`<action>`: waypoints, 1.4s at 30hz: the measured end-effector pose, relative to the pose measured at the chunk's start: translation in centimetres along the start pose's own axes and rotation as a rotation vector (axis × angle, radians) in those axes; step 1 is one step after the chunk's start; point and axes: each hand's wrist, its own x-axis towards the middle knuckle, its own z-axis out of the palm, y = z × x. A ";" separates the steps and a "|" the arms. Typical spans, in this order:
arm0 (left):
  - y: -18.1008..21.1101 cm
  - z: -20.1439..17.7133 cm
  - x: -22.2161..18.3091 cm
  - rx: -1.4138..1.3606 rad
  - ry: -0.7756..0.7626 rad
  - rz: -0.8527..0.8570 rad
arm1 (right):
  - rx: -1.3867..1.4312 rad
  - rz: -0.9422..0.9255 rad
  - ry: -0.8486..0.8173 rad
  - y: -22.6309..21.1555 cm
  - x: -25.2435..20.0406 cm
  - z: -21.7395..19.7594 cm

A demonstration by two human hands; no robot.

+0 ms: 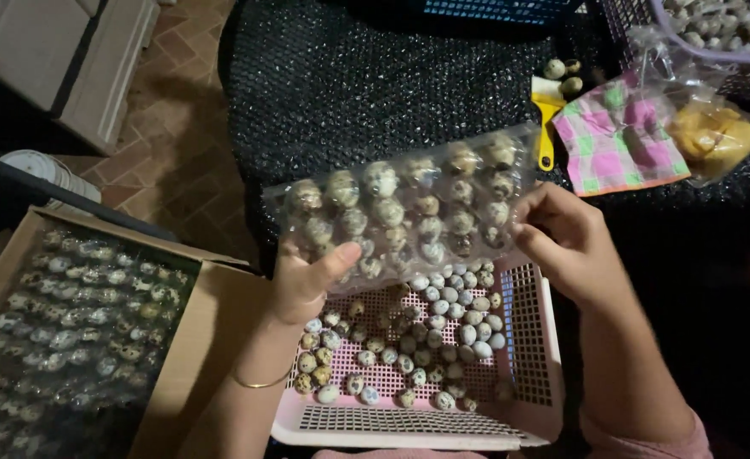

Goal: Sorting and packing quail eggs from a basket into plastic trays.

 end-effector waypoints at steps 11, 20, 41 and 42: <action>-1.2 0.4 -0.5 0.015 0.084 -0.085 | 0.026 -0.004 0.086 -2.7 2.4 -0.9; -0.1 1.3 -0.4 0.063 -0.026 -0.032 | 0.125 -0.064 0.230 -0.5 3.2 0.7; -1.8 0.5 0.6 -0.399 0.141 -0.045 | 0.209 0.115 -0.149 0.0 2.1 -1.4; -1.6 0.6 0.6 -0.432 0.112 -0.029 | 0.197 0.122 -0.140 0.1 2.3 -1.4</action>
